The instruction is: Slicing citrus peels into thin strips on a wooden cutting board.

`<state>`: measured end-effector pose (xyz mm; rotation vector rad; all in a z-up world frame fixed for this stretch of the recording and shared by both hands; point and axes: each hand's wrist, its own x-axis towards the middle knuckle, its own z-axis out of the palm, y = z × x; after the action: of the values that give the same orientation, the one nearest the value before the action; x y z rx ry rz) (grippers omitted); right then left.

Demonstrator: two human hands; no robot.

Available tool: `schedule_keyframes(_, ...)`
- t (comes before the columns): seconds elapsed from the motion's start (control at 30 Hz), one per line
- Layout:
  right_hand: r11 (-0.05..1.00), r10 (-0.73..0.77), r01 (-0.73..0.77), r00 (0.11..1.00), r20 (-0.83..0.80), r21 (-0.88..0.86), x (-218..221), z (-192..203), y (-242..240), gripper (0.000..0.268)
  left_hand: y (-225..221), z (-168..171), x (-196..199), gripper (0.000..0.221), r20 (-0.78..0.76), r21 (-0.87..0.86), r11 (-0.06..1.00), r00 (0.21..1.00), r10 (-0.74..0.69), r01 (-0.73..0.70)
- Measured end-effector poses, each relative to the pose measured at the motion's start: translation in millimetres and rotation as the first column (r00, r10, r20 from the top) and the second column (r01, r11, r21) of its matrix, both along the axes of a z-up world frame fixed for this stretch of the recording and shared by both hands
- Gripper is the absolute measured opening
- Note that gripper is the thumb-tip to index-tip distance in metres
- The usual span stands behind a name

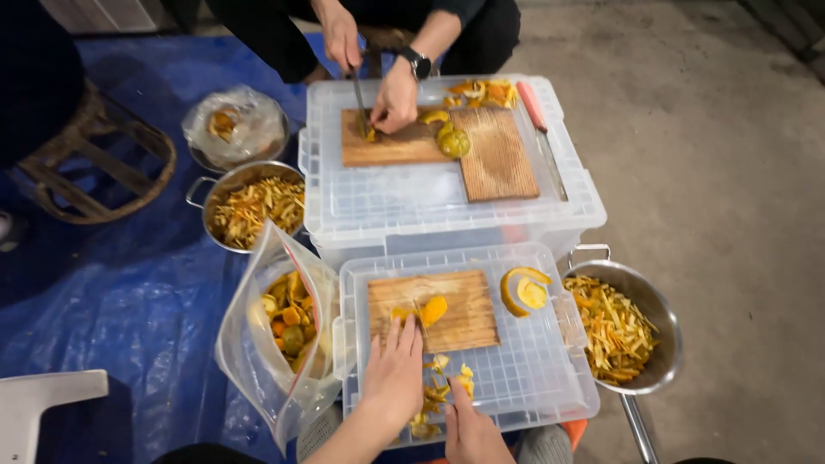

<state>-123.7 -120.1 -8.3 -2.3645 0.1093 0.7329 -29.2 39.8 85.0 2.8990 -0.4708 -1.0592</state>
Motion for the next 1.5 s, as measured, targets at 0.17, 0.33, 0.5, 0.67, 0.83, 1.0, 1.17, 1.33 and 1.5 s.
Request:
schedule_keyframes(0.17, 0.997, -0.046, 0.048, 0.998, 0.044, -0.056, -7, -1, -7, 0.059, 2, -19, 5, 0.084, 0.003, -0.082, 0.996, 1.000, 0.030, -0.030)
schedule_keyframes(0.33, 0.996, -0.081, 0.081, 0.997, 0.019, -0.042, -4, 34, 4, 0.059, 0, -44, 4, 0.075, 0.090, -0.162, 0.985, 0.993, 0.080, -0.065)
schedule_keyframes(0.5, 0.994, -0.100, 0.100, 0.995, 0.008, -0.052, -5, 40, 5, 0.057, -1, -52, 3, 0.069, 0.146, -0.173, 0.983, 0.985, 0.088, -0.063)
schedule_keyframes(0.67, 0.992, -0.126, 0.124, 0.991, -0.053, -0.030, 1, 53, 8, 0.056, 0, -48, 6, 0.073, 0.098, -0.178, 0.979, 0.989, 0.114, -0.095)
schedule_keyframes(0.83, 0.987, -0.149, 0.143, 0.985, -0.082, -0.073, 2, 52, 10, 0.057, -2, -48, 7, 0.071, 0.127, -0.154, 0.986, 0.989, 0.078, -0.058)
schedule_keyframes(1.0, 0.988, -0.119, 0.110, 0.989, -0.088, -0.105, 3, 55, 13, 0.058, -1, -42, 10, 0.068, 0.077, -0.126, 0.990, 0.994, 0.080, -0.070)
schedule_keyframes(1.17, 0.987, -0.105, 0.098, 0.993, -0.048, -0.127, 3, 55, 15, 0.058, 0, -45, 8, 0.061, 0.096, -0.132, 0.989, 0.993, 0.074, -0.061)
schedule_keyframes(1.33, 0.984, -0.107, 0.099, 0.993, -0.048, -0.148, 9, 59, 16, 0.057, -1, -43, 11, 0.064, 0.056, -0.103, 0.993, 0.996, 0.066, -0.060)
schedule_keyframes(1.5, 0.979, -0.198, 0.190, 0.970, -0.142, -0.070, 26, 86, 23, 0.055, -1, -39, 11, 0.062, 0.083, -0.113, 0.992, 0.995, 0.059, -0.049)
